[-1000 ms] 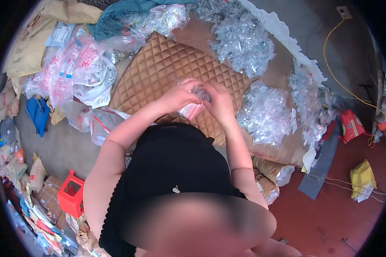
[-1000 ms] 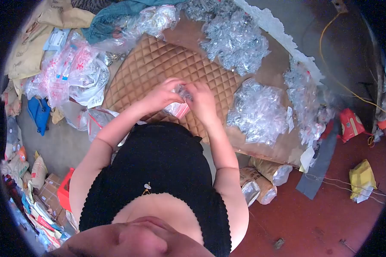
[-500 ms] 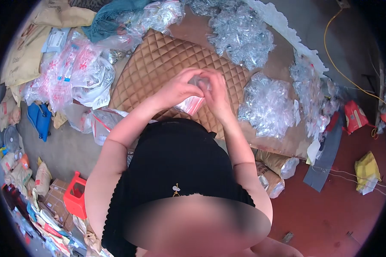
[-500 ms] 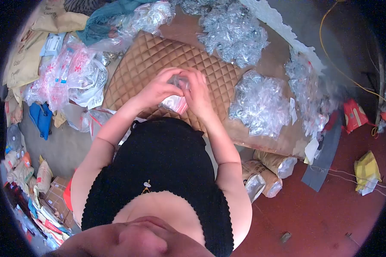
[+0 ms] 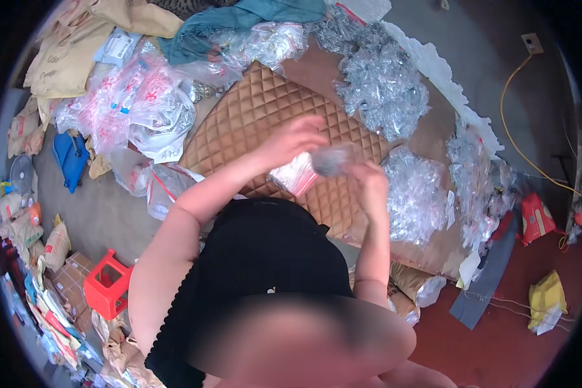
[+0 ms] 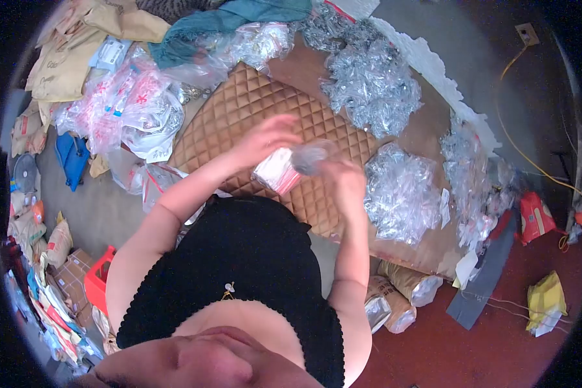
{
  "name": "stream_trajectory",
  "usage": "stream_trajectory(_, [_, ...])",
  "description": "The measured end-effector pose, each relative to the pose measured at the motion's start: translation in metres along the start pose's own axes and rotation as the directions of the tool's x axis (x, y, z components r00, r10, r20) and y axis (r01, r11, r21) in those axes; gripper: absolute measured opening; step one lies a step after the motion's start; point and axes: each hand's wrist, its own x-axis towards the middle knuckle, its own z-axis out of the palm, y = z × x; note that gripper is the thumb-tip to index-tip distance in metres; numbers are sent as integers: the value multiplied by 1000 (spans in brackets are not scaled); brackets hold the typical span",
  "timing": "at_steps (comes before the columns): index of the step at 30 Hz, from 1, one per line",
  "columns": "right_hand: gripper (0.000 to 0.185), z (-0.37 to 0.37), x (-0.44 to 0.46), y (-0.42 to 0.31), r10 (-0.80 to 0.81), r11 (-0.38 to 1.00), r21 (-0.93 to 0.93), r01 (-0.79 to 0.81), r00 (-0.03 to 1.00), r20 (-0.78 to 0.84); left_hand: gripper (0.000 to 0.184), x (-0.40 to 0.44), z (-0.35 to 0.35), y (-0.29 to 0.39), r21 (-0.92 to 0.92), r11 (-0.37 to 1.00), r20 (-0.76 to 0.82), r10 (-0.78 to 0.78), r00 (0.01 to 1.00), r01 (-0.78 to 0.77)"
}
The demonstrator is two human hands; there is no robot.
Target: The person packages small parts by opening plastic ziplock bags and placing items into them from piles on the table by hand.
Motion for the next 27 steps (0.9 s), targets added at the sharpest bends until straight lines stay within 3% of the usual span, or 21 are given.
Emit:
stream_trajectory(2, [15, -16, -19, 31, 72, 996, 53, -66, 988, -135, 23, -5, -18, 5, 255, 945, -359, -103, 928, 204])
stream_trajectory(6, [13, -34, -76, 106, 427, 903, 120, -411, 886, -178, 30, -65, -55, -37, 424, 846, -243, -237, 941, 323])
stream_trajectory(8, [22, -19, -117, 171, 604, 780, 259, -570, 794, -72, 34, -91, -64, -44, 530, 737, -178, -387, 905, 419])
stream_trajectory(9, [22, -7, -138, 194, 597, 785, 257, -564, 800, -67, 34, -96, -69, -42, 529, 734, -188, -389, 902, 427])
stream_trajectory(11, [43, 8, -158, 226, 704, 670, -112, -734, 676, -217, 38, -104, -79, -37, 518, 664, -323, -432, 842, 539])
stream_trajectory(12, [43, 8, -143, 223, 695, 681, -116, -723, 688, -210, 44, -107, -88, -42, 518, 647, -325, -456, 829, 559])
stream_trajectory(14, [65, 11, -110, 209, 484, 681, -260, -684, 687, -542, 50, -101, -103, -41, 518, 626, -410, -417, 812, 583])
stream_trajectory(15, [65, 15, -88, 210, 481, 686, -257, -681, 689, -542, 56, -94, -113, -41, 520, 614, -476, -368, 798, 594])
stream_trajectory(16, [67, 18, -59, 212, 434, 795, -181, -580, 751, -498, 69, -85, -126, -45, 580, 630, -471, -257, 844, 516])
stream_trajectory(17, [70, 22, -27, 212, 373, 881, -98, -463, 805, -461, 69, -76, -139, -47, 582, 629, -475, -251, 844, 515])
stream_trajectory(19, [73, 31, 53, 184, 466, 885, 142, -444, 838, -284, 80, -56, -168, -51, 710, 451, -597, -23, 802, 541])
stream_trajectory(20, [76, 43, 91, 177, 420, 906, 171, -388, 877, -234, 80, -46, -184, -54, 712, 451, -600, -9, 800, 538])
stream_trajectory(22, [83, 61, 169, 150, 338, 916, 272, -294, 932, -129, 90, -28, -219, -62, 700, 427, -687, 184, 703, 572])
stream_trajectory(23, [86, 64, 211, 132, 300, 904, 341, -259, 951, -75, 90, -23, -234, -69, 702, 428, -687, 198, 699, 569])
stream_trajectory(25, [98, 83, 296, 131, 115, 967, 242, -78, 983, -141, 95, -12, -262, -85, 581, 474, -797, 164, 582, 662])
stream_trajectory(27, [114, 85, 377, 98, 36, 979, 203, 1, 983, -182, 94, -9, -282, -91, 585, 439, -798, 160, 582, 682])
